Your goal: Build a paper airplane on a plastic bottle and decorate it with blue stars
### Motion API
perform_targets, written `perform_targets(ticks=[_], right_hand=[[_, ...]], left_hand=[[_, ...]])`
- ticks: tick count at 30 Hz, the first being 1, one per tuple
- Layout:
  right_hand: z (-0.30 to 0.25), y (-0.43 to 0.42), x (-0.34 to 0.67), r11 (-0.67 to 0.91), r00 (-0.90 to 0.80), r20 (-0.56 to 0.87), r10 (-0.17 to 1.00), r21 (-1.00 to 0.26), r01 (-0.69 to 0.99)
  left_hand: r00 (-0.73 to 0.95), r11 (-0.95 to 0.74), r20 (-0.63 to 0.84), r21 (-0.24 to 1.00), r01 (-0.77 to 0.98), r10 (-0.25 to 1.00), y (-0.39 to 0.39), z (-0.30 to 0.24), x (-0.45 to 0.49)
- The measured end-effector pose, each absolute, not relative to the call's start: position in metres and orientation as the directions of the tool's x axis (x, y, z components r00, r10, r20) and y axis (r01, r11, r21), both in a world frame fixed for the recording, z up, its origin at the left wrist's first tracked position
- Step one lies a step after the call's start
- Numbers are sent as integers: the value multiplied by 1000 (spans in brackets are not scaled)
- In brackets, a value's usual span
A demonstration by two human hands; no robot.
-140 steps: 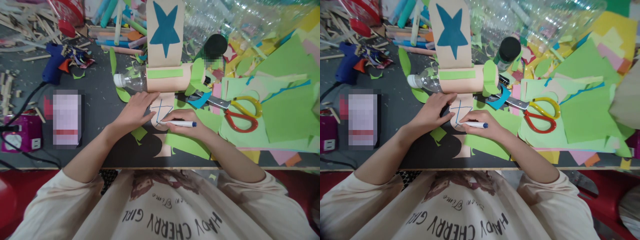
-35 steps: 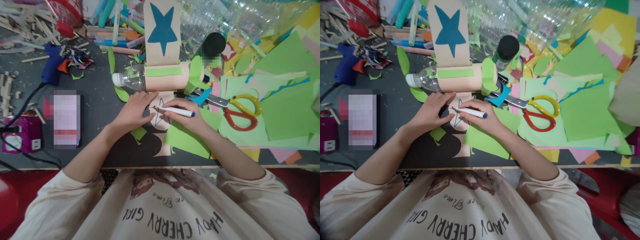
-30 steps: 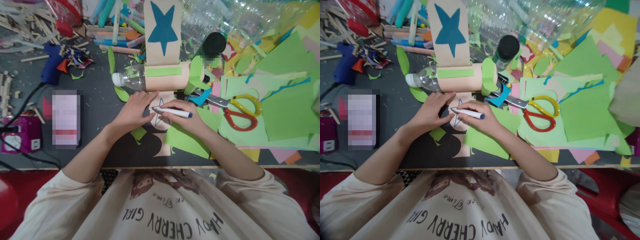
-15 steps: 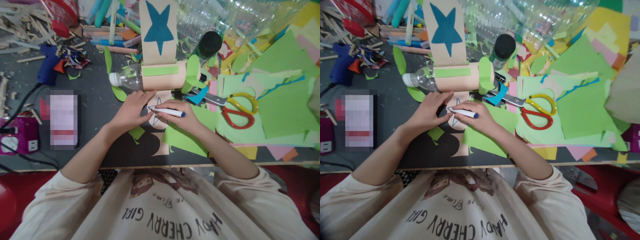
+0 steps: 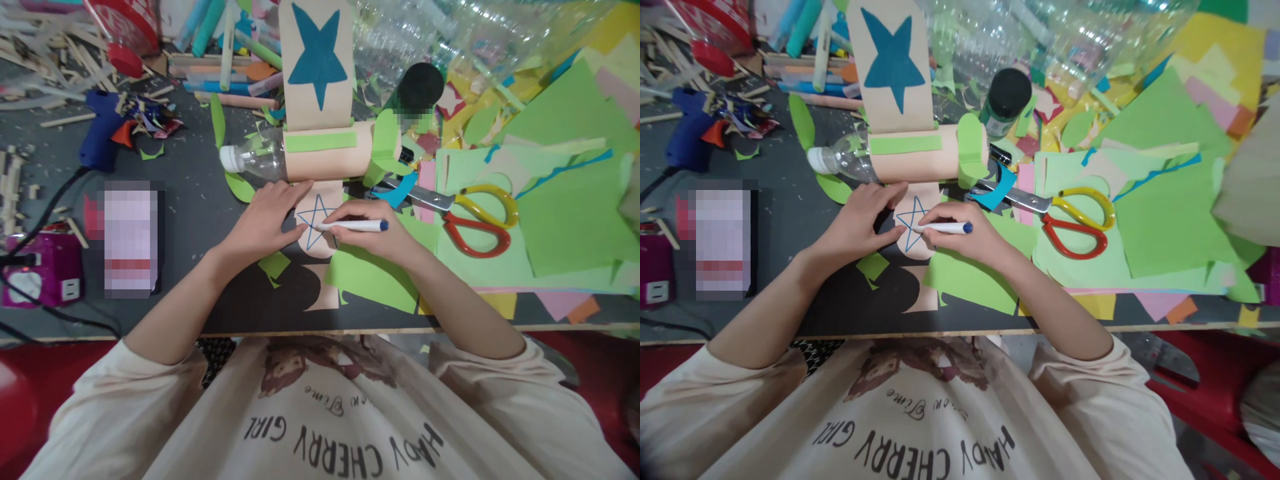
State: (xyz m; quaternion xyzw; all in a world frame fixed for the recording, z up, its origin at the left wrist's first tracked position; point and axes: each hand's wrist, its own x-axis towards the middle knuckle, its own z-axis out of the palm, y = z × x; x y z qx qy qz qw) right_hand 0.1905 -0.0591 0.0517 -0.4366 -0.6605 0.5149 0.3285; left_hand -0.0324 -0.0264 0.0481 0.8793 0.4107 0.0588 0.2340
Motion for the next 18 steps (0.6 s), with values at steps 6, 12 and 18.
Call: perform_targets(ticks=[6,12,18], right_hand=[[59,-57,195,-16,-404,-136,905,-958,287],[65,-54,201,-105,-426,-251,869,-936,337],[68,-52,205,-139,-449,-309,838,-918,371]], left_hand=[[657,-552,-93,463,693,748,-27,50,-32],[656,-548,-91,471,692,750,-27,51,-32],[659,-549,-96,472,690,746,-26,50,-33]])
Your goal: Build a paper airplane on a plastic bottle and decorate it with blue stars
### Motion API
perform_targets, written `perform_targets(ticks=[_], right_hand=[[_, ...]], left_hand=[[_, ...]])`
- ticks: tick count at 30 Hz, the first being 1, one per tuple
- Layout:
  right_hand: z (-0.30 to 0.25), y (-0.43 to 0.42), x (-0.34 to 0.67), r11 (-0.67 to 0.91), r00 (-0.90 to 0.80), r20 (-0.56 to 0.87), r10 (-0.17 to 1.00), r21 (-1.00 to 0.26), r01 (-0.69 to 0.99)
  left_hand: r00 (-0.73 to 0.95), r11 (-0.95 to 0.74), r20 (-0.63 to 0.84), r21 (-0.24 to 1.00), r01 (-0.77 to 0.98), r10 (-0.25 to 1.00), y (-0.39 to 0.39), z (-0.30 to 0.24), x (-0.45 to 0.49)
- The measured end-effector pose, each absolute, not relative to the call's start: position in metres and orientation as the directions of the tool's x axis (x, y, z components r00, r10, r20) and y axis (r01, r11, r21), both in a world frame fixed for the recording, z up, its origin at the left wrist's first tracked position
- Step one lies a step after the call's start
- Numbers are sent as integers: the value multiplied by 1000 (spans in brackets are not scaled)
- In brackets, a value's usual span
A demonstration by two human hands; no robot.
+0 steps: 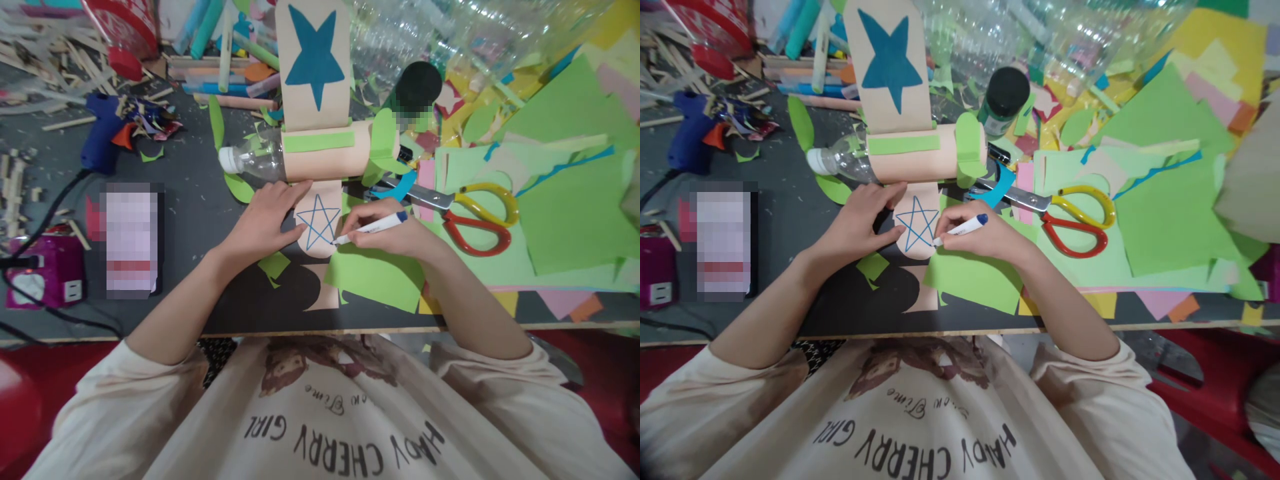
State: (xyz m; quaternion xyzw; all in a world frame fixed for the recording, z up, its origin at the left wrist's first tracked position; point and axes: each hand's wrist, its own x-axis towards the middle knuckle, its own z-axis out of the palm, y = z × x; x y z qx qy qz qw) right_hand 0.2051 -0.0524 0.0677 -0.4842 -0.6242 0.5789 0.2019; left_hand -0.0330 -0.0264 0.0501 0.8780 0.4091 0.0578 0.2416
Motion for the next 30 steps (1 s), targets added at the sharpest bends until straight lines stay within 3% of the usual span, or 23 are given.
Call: perform_targets(ticks=[9,16,24,30], right_hand=[[69,-51,209,-171,-462,-347,816,-909,380],[57,-46,210,-145,-405,-198,893,-977,159],[43,-43,199,-35,-176,-57,983,-991,128],[44,-45,199,-4,-178,-24,984,-994,110]], left_hand=[[654,-546,-95,470,694,750,-26,50,-33],[654,-542,-109,468,698,748,-27,52,-32],[646,-524,-112,491,696,755,-27,51,-32],[638,-514,-123,485,707,760,-27,51,-31]])
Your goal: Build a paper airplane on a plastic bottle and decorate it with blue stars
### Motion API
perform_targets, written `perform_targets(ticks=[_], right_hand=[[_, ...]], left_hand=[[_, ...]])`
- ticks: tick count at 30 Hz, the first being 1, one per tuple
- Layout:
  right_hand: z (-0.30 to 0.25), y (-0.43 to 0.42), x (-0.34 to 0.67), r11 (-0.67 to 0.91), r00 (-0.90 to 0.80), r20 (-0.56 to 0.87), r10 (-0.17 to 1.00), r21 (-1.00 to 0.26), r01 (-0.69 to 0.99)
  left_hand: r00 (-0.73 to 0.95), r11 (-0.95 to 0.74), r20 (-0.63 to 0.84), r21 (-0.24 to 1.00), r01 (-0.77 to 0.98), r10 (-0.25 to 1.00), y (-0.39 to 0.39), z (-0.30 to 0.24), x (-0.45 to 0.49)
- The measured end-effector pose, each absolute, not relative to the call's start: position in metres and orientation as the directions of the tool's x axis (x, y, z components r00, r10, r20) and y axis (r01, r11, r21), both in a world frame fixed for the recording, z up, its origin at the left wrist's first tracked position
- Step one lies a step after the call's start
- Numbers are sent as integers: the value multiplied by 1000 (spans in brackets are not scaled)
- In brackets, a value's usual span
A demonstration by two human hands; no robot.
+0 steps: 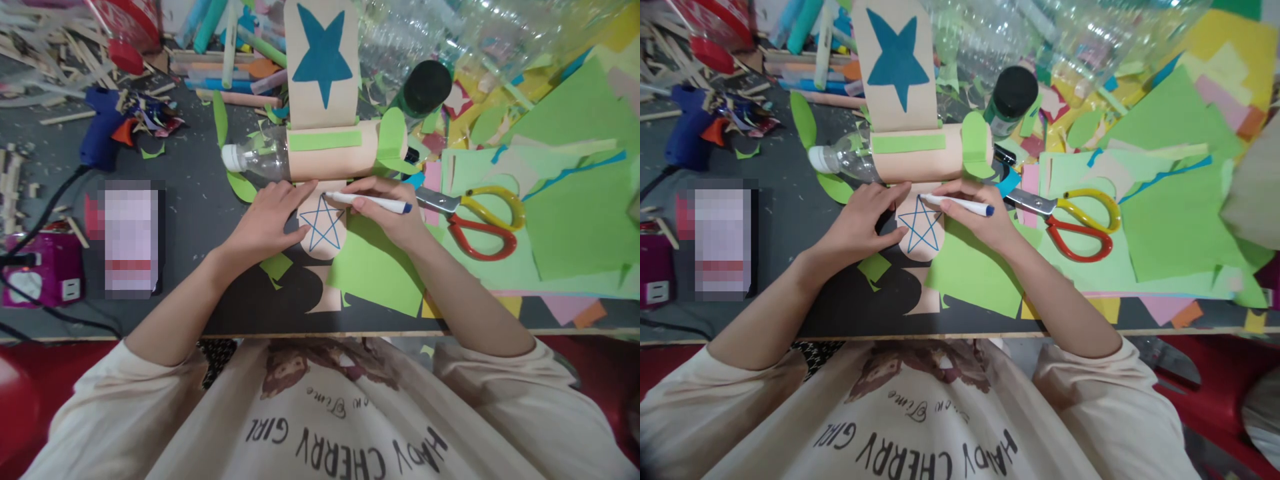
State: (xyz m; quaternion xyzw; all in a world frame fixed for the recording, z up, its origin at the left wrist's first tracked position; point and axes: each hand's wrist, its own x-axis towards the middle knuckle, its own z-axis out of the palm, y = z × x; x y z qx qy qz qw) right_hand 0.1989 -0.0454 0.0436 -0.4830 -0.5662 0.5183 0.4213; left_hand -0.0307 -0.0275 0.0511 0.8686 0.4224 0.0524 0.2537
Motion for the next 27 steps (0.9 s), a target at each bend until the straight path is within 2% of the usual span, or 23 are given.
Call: perform_targets(ticks=[20,27], right_hand=[[44,-47,200,13,-181,-18,983,-986,168],[39,-48,202,18,-218,-11,976,-991,133]], left_hand=[[635,-520,-100,485,703,766,-27,49,-30],[638,-513,-125,486,707,760,-27,51,-30]])
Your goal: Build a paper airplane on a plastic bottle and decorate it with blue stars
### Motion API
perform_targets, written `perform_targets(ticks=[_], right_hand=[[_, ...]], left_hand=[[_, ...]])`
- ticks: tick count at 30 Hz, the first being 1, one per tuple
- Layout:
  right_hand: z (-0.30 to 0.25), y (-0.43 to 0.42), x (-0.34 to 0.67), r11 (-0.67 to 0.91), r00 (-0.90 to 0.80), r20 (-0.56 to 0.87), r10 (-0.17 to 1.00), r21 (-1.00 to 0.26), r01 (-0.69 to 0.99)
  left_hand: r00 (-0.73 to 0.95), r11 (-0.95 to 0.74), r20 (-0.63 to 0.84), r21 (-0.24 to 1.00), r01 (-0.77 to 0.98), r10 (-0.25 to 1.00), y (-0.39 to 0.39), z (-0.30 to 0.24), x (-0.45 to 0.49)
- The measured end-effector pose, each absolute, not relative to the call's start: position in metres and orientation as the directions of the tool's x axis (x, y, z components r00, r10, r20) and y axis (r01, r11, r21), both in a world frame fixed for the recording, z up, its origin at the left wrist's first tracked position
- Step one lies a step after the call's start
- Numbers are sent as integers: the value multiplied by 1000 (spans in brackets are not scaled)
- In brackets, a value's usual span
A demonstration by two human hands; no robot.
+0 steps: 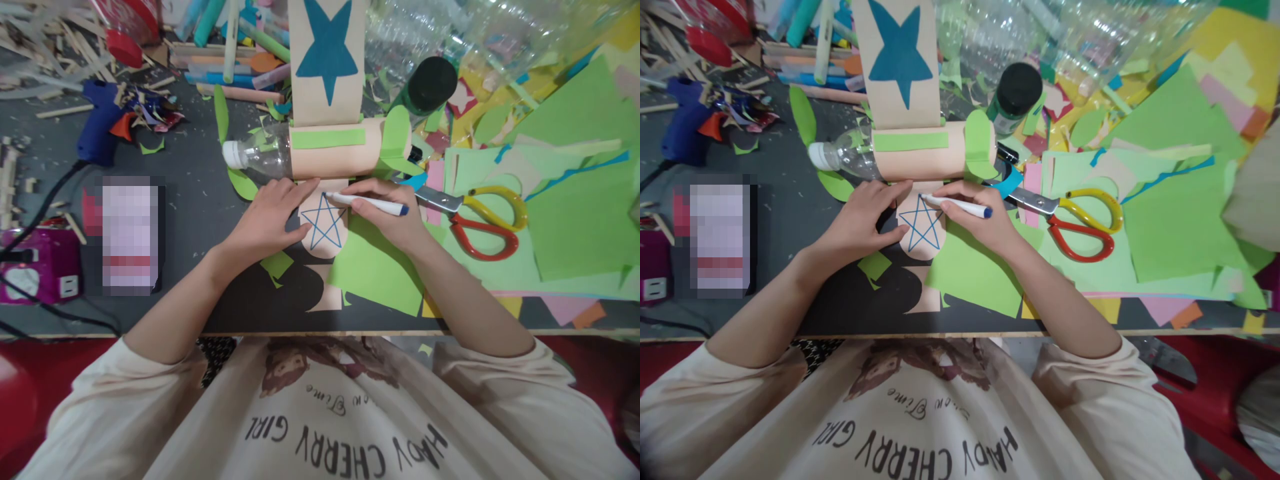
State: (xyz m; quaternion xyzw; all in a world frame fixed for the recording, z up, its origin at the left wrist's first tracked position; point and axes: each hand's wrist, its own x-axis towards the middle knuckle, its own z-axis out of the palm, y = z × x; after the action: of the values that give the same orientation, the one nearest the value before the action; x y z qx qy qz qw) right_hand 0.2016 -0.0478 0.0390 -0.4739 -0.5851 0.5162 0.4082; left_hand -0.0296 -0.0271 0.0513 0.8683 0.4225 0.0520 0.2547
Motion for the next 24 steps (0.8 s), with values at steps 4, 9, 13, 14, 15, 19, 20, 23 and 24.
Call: perform_targets(ticks=[4,9,13,14,15,19,20,23,24], right_hand=[[38,-48,202,18,-242,-17,970,-990,141],[38,-47,202,51,-269,-1,963,-981,187],[37,-48,204,104,-296,32,954,-968,228],[37,-48,204,115,-305,41,952,-967,228],[37,-48,204,126,-313,51,949,-966,225],[38,-48,204,119,-290,55,955,-971,207],[38,-48,203,104,-272,47,961,-974,200],[40,-48,202,69,-220,30,975,-982,175],[40,-48,202,61,-209,25,978,-984,169]], left_hand=[[633,-511,-119,487,708,765,-27,52,-30],[631,-513,-104,488,706,769,-27,51,-30],[639,-528,-98,476,704,763,-28,50,-30],[639,-530,-97,473,704,763,-28,49,-30],[638,-529,-97,471,706,764,-28,49,-30],[632,-520,-103,477,709,768,-28,49,-30],[632,-516,-105,484,707,767,-28,49,-30],[630,-509,-106,496,704,769,-28,50,-31],[630,-509,-103,496,704,770,-27,50,-31]])
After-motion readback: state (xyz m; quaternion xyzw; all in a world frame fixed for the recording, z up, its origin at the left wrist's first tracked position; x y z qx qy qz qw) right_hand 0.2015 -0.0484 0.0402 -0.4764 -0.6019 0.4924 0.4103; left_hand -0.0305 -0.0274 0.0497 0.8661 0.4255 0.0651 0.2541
